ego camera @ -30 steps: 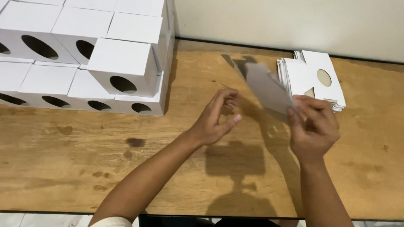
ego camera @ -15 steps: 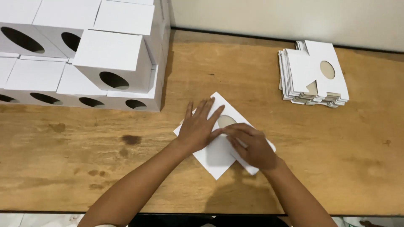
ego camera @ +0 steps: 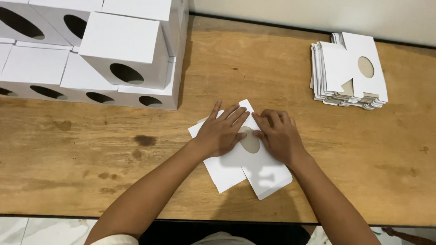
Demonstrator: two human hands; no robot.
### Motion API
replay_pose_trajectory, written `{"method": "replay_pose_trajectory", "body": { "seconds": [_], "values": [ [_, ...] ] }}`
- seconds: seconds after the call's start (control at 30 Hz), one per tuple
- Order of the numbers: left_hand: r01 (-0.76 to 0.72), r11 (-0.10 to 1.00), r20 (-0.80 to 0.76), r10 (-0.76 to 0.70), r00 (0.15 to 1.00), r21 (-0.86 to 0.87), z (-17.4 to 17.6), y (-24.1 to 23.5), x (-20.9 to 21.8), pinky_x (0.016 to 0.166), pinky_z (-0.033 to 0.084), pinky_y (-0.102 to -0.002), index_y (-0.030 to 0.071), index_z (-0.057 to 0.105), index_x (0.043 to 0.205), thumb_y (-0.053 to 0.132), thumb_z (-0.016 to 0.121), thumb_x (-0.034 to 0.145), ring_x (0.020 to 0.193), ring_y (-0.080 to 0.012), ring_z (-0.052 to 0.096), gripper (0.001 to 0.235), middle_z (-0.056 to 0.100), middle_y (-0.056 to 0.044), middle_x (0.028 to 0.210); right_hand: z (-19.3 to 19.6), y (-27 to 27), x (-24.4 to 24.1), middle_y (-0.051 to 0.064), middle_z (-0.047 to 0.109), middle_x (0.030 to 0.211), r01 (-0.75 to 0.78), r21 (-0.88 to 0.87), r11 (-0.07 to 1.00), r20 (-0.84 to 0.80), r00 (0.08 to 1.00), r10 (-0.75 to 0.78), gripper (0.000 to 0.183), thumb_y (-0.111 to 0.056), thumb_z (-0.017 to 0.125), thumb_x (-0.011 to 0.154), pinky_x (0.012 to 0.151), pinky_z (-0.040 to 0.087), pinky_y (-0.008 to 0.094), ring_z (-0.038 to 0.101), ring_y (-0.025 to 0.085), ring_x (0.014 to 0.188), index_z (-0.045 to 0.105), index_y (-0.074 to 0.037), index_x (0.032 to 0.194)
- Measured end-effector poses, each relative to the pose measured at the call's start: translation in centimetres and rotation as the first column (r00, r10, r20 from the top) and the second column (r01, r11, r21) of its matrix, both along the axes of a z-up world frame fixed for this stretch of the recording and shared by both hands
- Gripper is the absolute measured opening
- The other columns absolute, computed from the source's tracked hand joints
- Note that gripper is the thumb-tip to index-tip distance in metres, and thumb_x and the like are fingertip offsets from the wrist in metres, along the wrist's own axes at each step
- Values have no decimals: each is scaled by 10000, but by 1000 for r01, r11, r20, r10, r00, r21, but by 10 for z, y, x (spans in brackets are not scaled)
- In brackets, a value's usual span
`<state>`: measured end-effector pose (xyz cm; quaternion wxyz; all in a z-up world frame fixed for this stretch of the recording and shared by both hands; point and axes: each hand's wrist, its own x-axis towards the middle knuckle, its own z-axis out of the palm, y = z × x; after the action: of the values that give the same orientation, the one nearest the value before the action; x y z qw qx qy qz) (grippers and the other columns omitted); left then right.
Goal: Assembling small white cardboard boxes with oval cutouts by folding flat templates and tucking in the flaps.
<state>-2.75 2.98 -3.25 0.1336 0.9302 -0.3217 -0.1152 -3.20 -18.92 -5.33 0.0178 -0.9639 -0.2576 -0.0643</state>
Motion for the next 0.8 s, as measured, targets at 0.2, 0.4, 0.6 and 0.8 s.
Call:
{"method": "replay_pose_trajectory", "body": {
  "seconds": [0.2, 0.4, 0.6, 0.8],
  "values": [
    [-18, 998, -12, 19, 1000, 61, 8, -2, -2, 1159, -23, -557, 94, 288, 1464, 392, 294, 989, 1445, -233, 165, 560, 279, -93, 1519, 7, 7, 5, 7, 462, 1131, -39, -75, 996, 7, 999, 40, 447, -450, 423, 968, 780, 467, 381, 480, 266, 1067, 511, -243, 1355],
    [-28, 993, -53, 34, 998, 113, 21, -1, -6, 1162, -34, -555, 112, 163, 1507, 404, 245, 996, 1458, -214, 120, 595, 160, -80, 1576, 5, 7, 8, 21, 485, 1181, -84, -102, 991, 26, 996, 87, 463, -467, 428, 963, 774, 443, 353, 494, 238, 1093, 561, -184, 1305],
    [-72, 994, -37, 76, 996, 87, 19, -1, -7, 1130, -47, -613, 139, 204, 1505, 388, 257, 1001, 1456, -230, 131, 565, 175, -63, 1579, 4, -2, -7, 13, 477, 1299, -60, -142, 988, 3, 998, 61, 442, -436, 417, 976, 873, 422, 374, 481, 243, 1196, 535, -193, 1326],
    [-89, 991, -53, 94, 994, 97, 16, -3, -8, 1120, -88, -617, 166, 199, 1509, 397, 249, 999, 1462, -220, 99, 562, 162, -31, 1584, -12, -15, -19, 35, 454, 1369, -67, -80, 995, 28, 997, 69, 518, -481, 388, 961, 964, 378, 417, 413, 241, 1291, 503, -159, 1350]
  ]
}}
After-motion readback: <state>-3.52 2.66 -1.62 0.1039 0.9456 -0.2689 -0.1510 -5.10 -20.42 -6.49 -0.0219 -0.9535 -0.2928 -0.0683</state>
